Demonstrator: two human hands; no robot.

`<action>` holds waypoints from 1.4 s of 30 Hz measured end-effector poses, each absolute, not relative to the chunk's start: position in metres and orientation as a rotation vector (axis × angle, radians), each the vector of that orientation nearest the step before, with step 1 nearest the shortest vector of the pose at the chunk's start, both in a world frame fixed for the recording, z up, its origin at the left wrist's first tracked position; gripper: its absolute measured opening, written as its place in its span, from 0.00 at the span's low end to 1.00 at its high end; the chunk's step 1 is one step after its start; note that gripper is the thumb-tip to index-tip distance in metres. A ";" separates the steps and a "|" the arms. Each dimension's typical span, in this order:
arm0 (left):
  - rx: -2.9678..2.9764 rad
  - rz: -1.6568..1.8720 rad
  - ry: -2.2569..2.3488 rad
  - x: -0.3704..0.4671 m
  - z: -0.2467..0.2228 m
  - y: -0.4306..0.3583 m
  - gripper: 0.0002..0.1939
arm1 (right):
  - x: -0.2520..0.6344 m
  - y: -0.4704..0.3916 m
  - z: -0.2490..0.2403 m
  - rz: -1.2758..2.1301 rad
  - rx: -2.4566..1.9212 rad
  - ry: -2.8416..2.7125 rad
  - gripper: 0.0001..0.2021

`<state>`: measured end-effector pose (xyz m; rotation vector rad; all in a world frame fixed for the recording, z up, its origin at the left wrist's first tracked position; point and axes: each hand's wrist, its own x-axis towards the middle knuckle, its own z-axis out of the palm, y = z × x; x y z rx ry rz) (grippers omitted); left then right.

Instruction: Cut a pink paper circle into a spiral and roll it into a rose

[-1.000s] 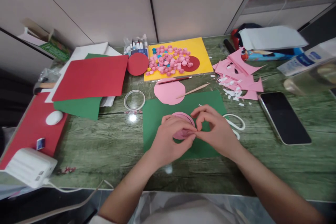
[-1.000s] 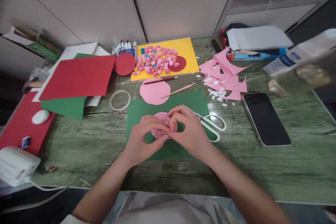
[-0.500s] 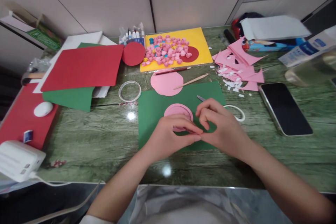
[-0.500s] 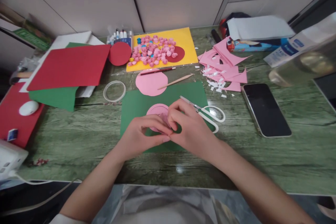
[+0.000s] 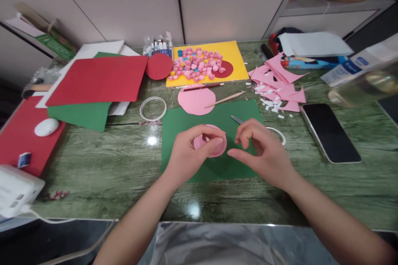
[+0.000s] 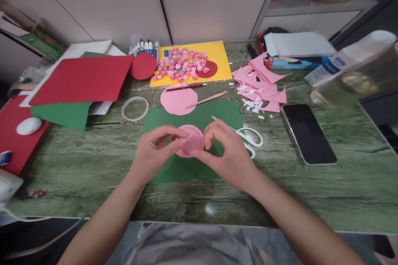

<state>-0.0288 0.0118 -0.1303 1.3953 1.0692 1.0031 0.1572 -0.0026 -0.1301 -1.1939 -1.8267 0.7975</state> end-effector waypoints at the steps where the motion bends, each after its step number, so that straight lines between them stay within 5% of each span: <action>1: 1.391 1.006 1.063 -0.028 -0.130 0.011 0.06 | 0.157 -0.002 -0.132 0.826 -1.186 -1.796 0.11; 4: 1.404 0.993 1.041 -0.025 -0.130 0.007 0.12 | 0.155 -0.002 -0.136 0.862 -1.151 -1.768 0.02; 17: 1.792 1.020 1.300 -0.017 -0.129 0.000 0.14 | 0.151 -0.006 -0.152 0.366 -1.128 -1.870 0.15; 24: 1.541 1.006 1.176 -0.016 -0.127 -0.007 0.20 | 0.151 -0.006 -0.153 -0.013 -1.123 -1.863 0.17; 42: 1.303 0.962 0.964 -0.018 -0.124 -0.003 0.16 | 0.157 -0.004 -0.142 -0.035 -0.957 -1.961 0.08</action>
